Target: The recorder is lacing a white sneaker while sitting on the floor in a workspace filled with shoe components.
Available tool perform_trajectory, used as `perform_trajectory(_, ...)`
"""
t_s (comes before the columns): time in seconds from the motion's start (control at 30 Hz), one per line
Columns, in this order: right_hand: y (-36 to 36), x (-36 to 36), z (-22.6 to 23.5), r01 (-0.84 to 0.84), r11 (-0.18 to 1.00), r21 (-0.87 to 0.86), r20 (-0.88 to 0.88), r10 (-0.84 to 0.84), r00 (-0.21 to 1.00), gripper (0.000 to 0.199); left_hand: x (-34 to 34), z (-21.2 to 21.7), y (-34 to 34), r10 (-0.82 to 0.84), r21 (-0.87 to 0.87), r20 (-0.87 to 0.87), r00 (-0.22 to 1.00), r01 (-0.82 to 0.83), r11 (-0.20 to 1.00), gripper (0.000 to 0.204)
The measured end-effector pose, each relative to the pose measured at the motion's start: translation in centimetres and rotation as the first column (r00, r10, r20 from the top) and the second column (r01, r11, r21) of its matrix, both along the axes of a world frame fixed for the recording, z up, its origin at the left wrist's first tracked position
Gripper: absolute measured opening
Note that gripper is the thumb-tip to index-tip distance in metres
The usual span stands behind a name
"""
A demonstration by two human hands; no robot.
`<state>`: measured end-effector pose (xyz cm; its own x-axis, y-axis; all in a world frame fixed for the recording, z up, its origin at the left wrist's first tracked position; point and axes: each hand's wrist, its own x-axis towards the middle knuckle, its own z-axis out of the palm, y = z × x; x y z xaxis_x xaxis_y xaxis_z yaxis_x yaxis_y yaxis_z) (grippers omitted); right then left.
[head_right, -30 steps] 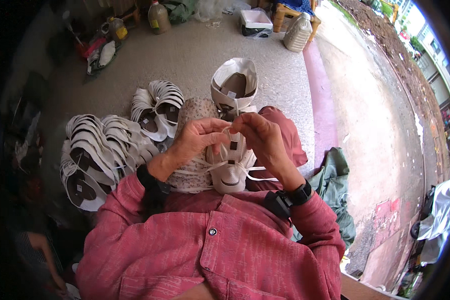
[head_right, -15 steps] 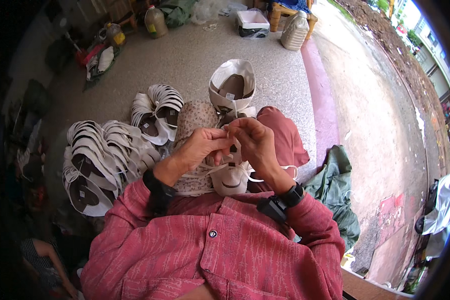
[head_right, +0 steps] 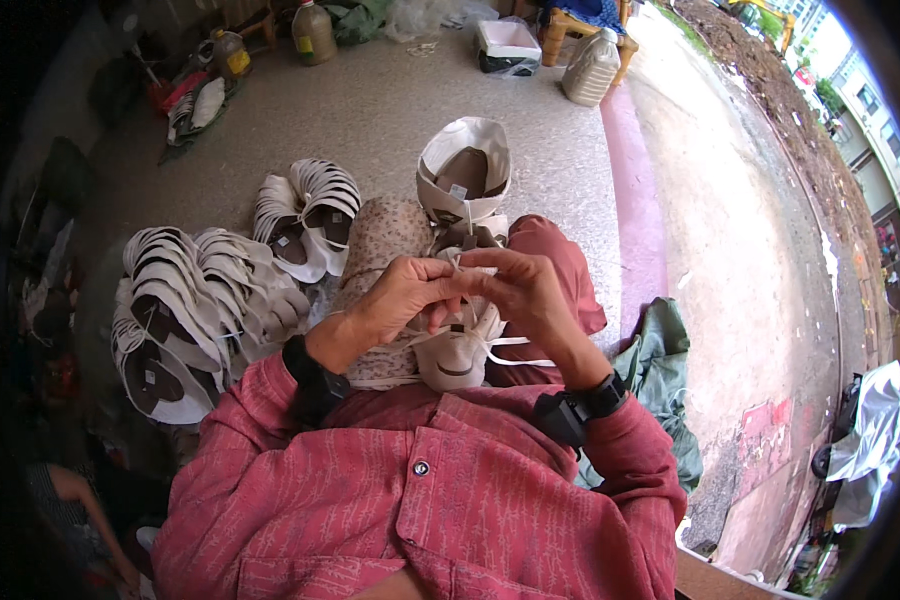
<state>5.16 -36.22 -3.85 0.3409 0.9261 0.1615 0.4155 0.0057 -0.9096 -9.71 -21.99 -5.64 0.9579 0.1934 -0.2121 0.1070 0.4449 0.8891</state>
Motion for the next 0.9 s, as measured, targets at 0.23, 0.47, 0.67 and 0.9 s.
perform_trajectory(0.23, 0.4, -2.2, -0.4, 0.065, 0.989, 0.13, -0.349, -0.016, 0.937, 0.016, -0.5, 0.0, -0.2, 0.028, 0.516, 0.152, 0.988, -0.103, 0.85, 0.024)
perform_trajectory(0.47, -0.2, -1.0, 2.1, -0.06, 0.997, -0.04, -0.805, 0.004, 0.593, 0.015, -0.4, -3.8, -0.3, -0.087, 0.927, 0.372, 0.924, -0.364, 0.094, 0.078)
perform_trajectory(0.67, -3.4, 2.1, 4.9, -0.278, 0.752, -0.598, 0.65, 0.658, 0.38, 0.026, -0.3, -3.9, -0.9, -0.113, 0.937, 0.349, 0.93, -0.343, 0.064, 0.067)
perform_trajectory(0.9, 2.7, -5.4, 19.6, 0.102, 0.966, -0.239, 0.915, 0.189, 0.356, 0.03, -0.1, -4.8, -1.1, -0.101, 0.94, 0.336, 0.936, -0.34, -0.025, 0.064)
